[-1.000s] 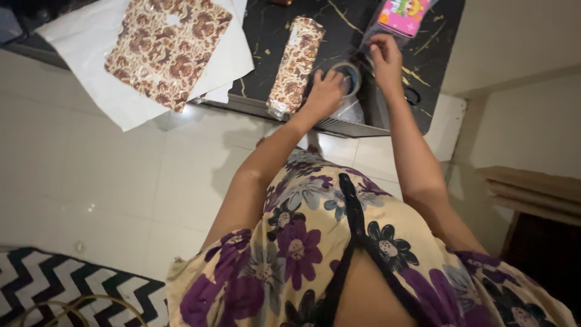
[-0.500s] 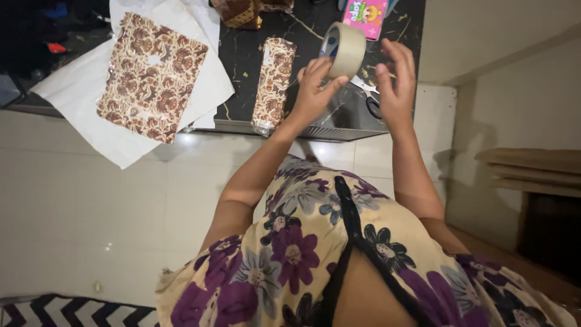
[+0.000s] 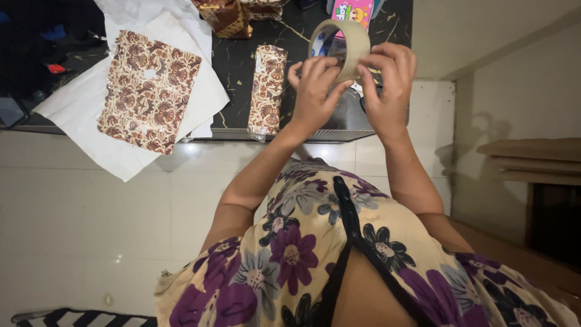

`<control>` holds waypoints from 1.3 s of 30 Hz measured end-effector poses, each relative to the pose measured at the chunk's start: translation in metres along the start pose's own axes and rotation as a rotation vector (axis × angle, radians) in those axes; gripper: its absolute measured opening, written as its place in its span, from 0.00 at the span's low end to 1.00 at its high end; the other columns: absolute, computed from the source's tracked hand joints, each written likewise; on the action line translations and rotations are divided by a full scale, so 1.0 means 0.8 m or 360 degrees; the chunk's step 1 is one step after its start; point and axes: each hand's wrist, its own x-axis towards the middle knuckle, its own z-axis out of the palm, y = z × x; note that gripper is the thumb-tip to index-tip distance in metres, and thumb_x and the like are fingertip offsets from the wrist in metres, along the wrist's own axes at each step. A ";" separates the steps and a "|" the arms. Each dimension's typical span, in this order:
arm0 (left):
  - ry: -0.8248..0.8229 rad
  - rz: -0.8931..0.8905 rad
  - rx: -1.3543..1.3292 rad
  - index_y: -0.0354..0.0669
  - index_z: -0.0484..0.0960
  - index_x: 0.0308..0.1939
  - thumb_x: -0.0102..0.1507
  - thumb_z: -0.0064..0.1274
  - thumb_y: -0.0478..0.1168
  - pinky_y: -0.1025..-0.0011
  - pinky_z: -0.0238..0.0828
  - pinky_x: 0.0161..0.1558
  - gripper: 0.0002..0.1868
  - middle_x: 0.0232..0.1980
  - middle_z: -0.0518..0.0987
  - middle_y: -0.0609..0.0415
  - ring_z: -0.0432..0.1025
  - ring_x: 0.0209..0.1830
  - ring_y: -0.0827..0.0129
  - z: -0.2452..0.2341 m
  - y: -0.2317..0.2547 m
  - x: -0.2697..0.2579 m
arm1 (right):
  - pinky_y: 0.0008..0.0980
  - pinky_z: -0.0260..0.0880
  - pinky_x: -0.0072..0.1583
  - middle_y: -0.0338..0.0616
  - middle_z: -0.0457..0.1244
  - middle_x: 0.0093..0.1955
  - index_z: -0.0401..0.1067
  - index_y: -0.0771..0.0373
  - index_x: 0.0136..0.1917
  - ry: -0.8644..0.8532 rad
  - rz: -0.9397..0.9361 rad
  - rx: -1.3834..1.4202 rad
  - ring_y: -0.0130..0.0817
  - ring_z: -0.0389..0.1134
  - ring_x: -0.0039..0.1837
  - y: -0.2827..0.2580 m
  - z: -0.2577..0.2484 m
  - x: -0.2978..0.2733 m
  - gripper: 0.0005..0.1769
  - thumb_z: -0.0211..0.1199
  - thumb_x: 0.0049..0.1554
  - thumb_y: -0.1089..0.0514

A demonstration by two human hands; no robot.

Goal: The person wraps a rectangular item with patterned paper on a dark countertop. They fold the paper around the item, smooth the edges, and secure the package with clear tape using scissors to cut the tape.

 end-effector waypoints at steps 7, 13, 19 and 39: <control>-0.0042 0.0137 0.0132 0.42 0.81 0.46 0.67 0.57 0.47 0.47 0.43 0.65 0.13 0.47 0.79 0.56 0.71 0.55 0.65 -0.006 0.002 0.011 | 0.39 0.67 0.61 0.49 0.62 0.55 0.70 0.67 0.51 -0.0030 0.0140 0.0261 0.45 0.65 0.59 0.008 0.000 0.008 0.06 0.66 0.63 0.69; -0.0188 -0.0138 -0.0240 0.42 0.78 0.37 0.66 0.56 0.48 0.57 0.54 0.56 0.14 0.27 0.78 0.52 0.73 0.31 0.59 -0.005 0.020 0.014 | 0.42 0.67 0.60 0.50 0.64 0.53 0.69 0.68 0.49 0.0137 -0.0021 0.0178 0.46 0.64 0.57 0.012 0.012 0.009 0.07 0.65 0.60 0.71; -0.0073 -0.0456 -0.0545 0.40 0.78 0.36 0.65 0.58 0.46 0.65 0.66 0.36 0.12 0.27 0.78 0.49 0.74 0.26 0.58 0.014 0.018 0.020 | 0.38 0.69 0.56 0.49 0.66 0.50 0.67 0.68 0.50 0.0189 0.0002 0.0292 0.44 0.65 0.54 0.025 0.026 0.002 0.06 0.62 0.61 0.72; -0.0220 -0.1364 -0.1461 0.34 0.82 0.43 0.65 0.58 0.47 0.72 0.78 0.23 0.17 0.30 0.82 0.51 0.79 0.22 0.71 0.100 -0.077 -0.011 | 0.33 0.70 0.47 0.46 0.67 0.41 0.65 0.67 0.57 0.0196 0.0134 0.0020 0.36 0.71 0.43 0.120 0.085 -0.007 0.03 0.56 0.71 0.66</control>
